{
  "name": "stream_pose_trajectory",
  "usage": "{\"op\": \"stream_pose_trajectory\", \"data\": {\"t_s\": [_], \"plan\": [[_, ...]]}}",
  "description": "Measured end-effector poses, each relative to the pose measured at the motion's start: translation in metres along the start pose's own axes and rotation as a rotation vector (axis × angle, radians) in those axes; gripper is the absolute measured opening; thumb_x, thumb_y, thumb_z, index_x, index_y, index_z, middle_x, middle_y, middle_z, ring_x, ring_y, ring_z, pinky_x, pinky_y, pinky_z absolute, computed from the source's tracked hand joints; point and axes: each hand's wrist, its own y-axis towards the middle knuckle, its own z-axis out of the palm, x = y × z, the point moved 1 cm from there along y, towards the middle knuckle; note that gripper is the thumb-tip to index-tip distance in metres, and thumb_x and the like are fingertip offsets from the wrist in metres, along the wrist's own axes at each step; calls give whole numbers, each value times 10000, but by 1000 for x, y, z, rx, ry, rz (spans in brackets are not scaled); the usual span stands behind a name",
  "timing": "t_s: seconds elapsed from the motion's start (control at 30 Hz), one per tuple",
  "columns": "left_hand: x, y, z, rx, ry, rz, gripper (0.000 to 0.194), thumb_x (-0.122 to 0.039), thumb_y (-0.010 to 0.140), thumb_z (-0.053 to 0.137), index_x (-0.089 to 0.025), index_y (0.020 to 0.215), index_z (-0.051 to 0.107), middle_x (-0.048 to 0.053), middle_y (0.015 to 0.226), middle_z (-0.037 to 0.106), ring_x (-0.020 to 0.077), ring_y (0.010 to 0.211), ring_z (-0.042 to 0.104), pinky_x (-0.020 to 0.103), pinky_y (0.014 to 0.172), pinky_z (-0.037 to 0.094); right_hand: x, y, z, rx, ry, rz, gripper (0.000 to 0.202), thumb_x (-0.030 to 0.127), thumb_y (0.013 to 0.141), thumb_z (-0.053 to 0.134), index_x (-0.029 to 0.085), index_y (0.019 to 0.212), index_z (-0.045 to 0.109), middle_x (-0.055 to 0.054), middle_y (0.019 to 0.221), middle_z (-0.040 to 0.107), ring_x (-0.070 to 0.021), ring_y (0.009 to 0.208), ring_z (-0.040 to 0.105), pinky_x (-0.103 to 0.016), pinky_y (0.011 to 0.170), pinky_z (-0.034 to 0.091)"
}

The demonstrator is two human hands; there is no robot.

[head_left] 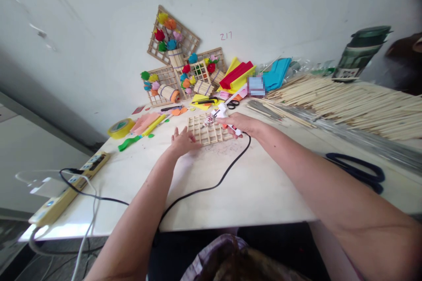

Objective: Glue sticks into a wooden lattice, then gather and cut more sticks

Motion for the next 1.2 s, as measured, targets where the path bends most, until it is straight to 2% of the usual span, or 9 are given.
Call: {"op": "stream_pose_trajectory", "data": {"t_s": [0.3,0.5,0.63,0.8,1.0,1.1,1.2], "plan": [[5,5,2,1,30,9,354,-470,592,668,-226,812,536,32,1465,201,334,1339,-18,514,1051,78,-1,2,-2,-44,133,-103,386,524,761,529,142,710,499,45,401,421,-74,321,405,-178,270,268],[9,4,-14,-38,-62,7,251,-426,697,603,-237,847,533,30,1460,218,268,1351,40,437,1050,169,-2,3,-5,-32,218,-137,377,526,759,531,160,689,470,53,409,418,-70,316,403,-182,279,279],[15,5,-21,-49,-76,14,216,-370,707,596,-247,882,568,19,1457,223,269,1350,53,439,1053,167,-3,2,-7,-4,193,-109,374,514,766,528,147,701,490,50,399,415,-73,316,410,-182,279,277],[19,3,-18,-31,-60,28,196,-314,678,613,-257,866,605,-8,1447,251,276,1350,45,467,1049,165,-4,2,-6,65,130,-87,386,515,767,527,131,732,521,50,386,414,-71,317,408,-172,275,264],[20,7,-15,-51,-19,-11,141,-351,645,626,-239,730,627,-37,1426,299,303,1347,40,454,1059,164,-6,4,-4,97,47,-88,424,557,721,557,135,709,512,46,393,432,-68,308,403,-173,268,274],[18,9,-15,-47,4,-26,159,-374,630,623,-240,715,626,-38,1384,376,305,1347,29,447,1073,129,-7,5,-2,121,31,-77,423,561,717,557,141,717,513,49,393,430,-69,309,410,-168,262,272],[14,7,-15,-39,18,-37,161,-367,613,624,-246,718,628,-44,1381,380,297,1349,27,452,1075,129,-8,6,1,125,23,-60,415,557,715,562,147,704,500,48,395,433,-73,314,424,-166,260,279]]}}
